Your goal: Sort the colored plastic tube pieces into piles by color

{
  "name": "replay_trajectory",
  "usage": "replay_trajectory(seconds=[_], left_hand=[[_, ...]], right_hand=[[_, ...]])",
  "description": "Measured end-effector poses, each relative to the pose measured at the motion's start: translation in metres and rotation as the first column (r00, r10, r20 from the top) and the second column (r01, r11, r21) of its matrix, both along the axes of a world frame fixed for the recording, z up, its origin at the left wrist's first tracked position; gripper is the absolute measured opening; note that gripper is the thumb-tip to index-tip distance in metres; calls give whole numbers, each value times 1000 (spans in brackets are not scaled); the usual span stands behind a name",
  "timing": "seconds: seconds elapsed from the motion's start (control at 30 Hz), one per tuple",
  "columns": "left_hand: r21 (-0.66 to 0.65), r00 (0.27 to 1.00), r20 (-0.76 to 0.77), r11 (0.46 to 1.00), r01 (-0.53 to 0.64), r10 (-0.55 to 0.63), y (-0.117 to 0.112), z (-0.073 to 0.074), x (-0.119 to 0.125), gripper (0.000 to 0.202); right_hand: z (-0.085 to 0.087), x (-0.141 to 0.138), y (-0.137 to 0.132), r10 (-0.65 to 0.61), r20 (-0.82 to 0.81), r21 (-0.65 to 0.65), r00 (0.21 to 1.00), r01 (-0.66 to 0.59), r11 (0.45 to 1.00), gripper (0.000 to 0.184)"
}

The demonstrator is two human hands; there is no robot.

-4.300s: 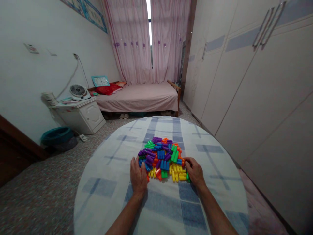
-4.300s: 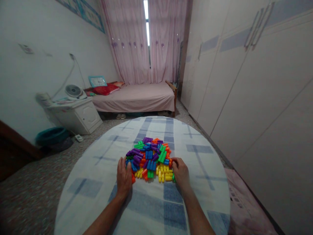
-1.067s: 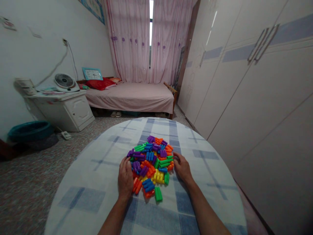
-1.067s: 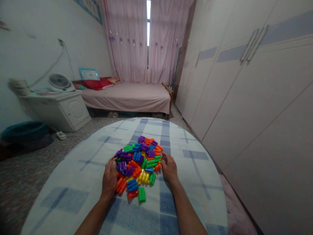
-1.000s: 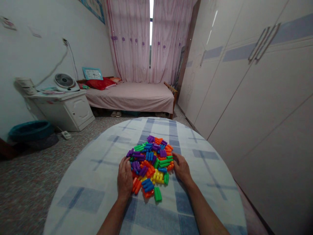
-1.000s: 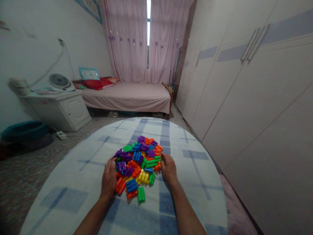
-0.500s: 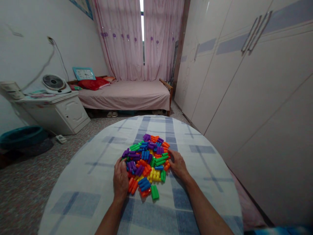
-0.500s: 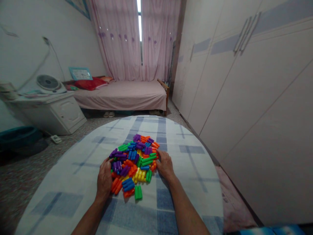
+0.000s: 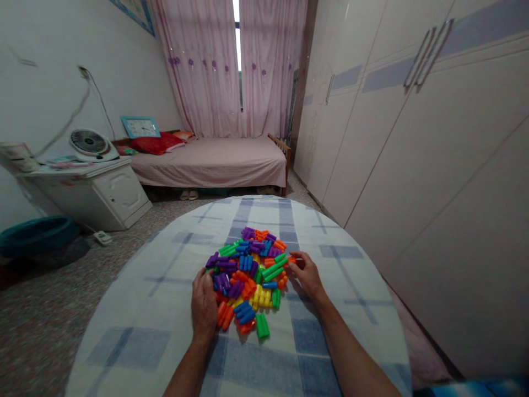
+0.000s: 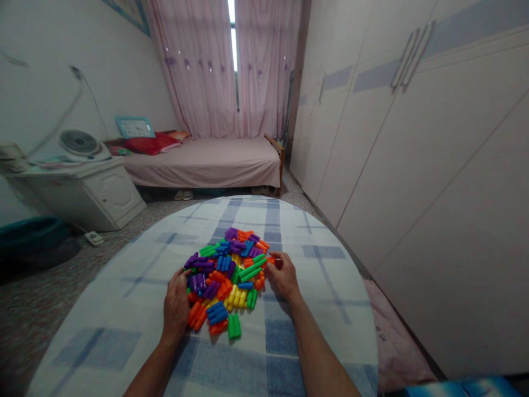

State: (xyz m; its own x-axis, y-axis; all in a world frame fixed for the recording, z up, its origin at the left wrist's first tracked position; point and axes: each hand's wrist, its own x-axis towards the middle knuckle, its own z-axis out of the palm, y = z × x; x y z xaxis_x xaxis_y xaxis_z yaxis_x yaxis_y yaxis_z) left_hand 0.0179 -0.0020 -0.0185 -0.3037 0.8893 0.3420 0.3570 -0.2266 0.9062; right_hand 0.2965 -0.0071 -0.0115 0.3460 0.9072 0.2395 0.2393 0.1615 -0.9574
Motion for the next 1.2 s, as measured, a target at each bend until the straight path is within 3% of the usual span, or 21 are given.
replay_trajectory(seconds=[0.2,0.3,0.6,0.77,0.97,1.2], left_hand=[[91,996,-87,996,5,3,-7,7,3,41],[104,995,-98,994,19,-8,-10,11,4,39],[101,995,-101,995,-3,13,-7,7,2,39],[247,971,-225,969,-27,85,-16,16,6,33],[469,904,-419,873,137,83,-31,25,16,32],[439,810,-585,858,266,48,-37,27,26,53]], right_hand=[[5,-2,-3,35,-405,-101,914,-83,991,39],[8,-5,-5,66,-486,-74,871,-117,990,39],[7,-7,-2,169,-515,19,840,-186,982,39],[8,-9,-2,151,-484,36,862,-153,988,40],[32,-29,-12,245,-437,100,866,-224,970,35],[56,-48,-29,344,-231,112,910,-327,939,27]])
